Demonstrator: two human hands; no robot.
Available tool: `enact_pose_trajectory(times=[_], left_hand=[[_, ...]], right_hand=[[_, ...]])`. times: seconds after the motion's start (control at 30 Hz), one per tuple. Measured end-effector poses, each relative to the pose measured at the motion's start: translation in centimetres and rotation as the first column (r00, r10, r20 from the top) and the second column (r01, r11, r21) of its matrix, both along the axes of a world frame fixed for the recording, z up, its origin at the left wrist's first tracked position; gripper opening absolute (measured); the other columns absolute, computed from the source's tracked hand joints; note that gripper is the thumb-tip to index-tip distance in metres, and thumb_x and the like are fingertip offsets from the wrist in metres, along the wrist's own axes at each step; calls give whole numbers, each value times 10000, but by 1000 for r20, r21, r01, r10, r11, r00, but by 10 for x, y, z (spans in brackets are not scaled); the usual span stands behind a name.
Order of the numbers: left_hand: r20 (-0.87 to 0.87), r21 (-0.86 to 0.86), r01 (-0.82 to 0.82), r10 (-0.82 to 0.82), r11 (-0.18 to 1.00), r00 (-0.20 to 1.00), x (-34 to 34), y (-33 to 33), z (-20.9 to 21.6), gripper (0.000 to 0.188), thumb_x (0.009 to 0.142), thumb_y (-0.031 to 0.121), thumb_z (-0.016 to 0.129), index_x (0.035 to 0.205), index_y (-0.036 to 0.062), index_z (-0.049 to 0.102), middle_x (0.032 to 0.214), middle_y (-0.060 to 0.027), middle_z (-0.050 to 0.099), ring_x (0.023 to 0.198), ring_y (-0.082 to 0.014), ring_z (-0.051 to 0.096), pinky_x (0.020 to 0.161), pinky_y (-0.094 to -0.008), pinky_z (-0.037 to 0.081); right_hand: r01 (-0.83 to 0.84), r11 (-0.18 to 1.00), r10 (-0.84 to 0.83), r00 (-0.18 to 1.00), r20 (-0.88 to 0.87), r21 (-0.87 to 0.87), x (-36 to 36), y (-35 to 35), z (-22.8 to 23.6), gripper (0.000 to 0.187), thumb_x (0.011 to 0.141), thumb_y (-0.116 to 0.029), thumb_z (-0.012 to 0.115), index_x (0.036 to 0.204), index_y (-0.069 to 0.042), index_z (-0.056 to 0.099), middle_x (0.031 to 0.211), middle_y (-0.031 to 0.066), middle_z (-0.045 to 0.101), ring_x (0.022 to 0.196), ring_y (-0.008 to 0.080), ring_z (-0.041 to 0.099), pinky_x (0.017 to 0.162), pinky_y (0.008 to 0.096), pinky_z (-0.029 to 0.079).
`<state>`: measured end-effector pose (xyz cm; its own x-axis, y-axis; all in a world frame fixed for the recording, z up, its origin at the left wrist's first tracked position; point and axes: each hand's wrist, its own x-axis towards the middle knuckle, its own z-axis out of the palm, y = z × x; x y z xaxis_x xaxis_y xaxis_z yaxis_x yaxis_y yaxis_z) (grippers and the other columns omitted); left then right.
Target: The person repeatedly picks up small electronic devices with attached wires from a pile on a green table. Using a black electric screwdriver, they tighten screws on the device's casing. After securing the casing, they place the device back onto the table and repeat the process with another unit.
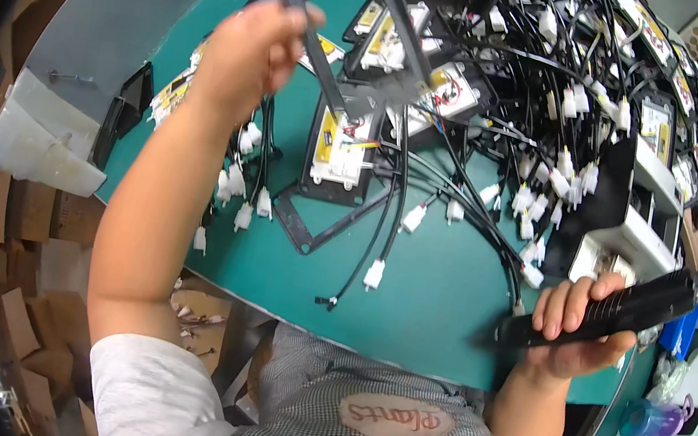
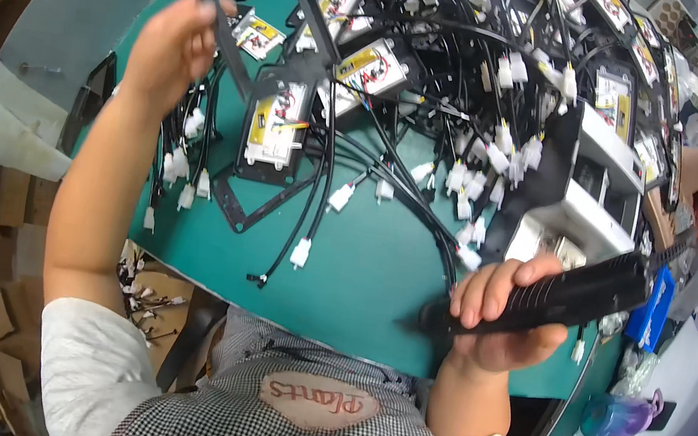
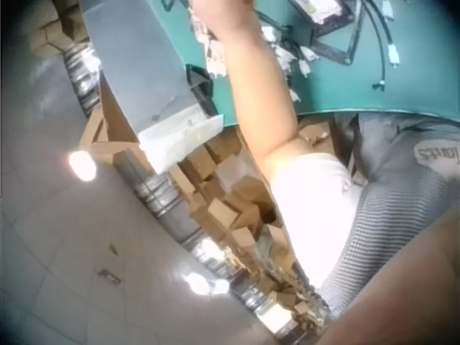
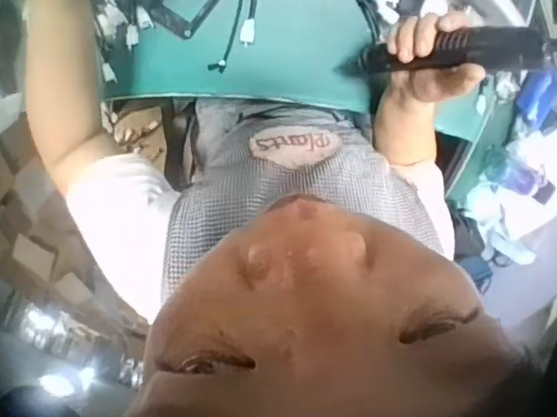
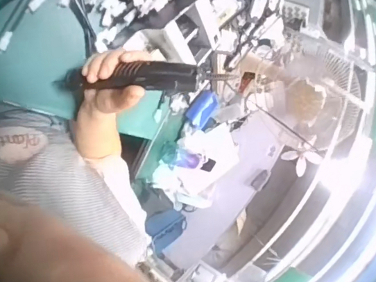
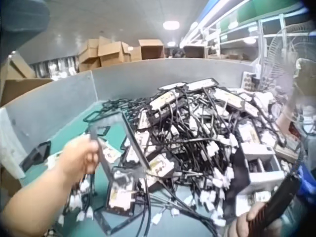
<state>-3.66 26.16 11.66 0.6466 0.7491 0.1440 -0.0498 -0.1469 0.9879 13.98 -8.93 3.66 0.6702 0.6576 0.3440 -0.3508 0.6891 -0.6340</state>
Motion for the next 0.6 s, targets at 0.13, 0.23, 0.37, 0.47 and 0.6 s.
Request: enact_pose_trajectory(times=[0.13,0.23,0.37,0.47,0.6], left_hand=[[-263,-327,96,-188,940,946,-32,-110,-33,172,865,172,591,976,43,616,665,-15,584,457,-68,469,363,-197,330],[-407,-249,240,-326,938,853,-40,-153,-59,148,920,183,553,971,56,609,708,1,576,548,-73,506,490,-206,402],[-533,23,463,-381,886,755,-21,-177,-64,172,963,175,507,996,34,600,772,-23,582,673,-115,561,629,-265,474],[-463,518,489,-252,701,850,3,-198,-81,141,921,189,561,988,90,634,842,-103,626,758,-257,629,682,-363,506],[-633,567,635,-215,524,743,38,-219,-98,134,839,227,629,911,113,635,806,-106,598,800,-334,610,680,-445,497]], right_hand=[[-89,990,91,996,-16,107,7,-6,-2,618,851,-574,615,1085,-28,445,721,50,512,571,168,530,543,318,480],[-148,973,154,988,-21,175,13,-8,-1,639,868,-582,583,1125,-11,455,760,49,517,604,170,534,586,333,474],[-287,931,315,944,-98,227,20,-14,8,547,822,-436,721,1078,-18,476,729,13,494,589,115,505,576,272,439],[-368,877,426,893,-144,309,26,-13,10,521,800,-402,753,1044,-32,478,703,4,504,561,109,519,542,259,429],[-481,775,540,841,-34,411,41,-14,6,545,825,-438,714,1090,-20,487,727,15,532,589,129,539,556,269,453]])
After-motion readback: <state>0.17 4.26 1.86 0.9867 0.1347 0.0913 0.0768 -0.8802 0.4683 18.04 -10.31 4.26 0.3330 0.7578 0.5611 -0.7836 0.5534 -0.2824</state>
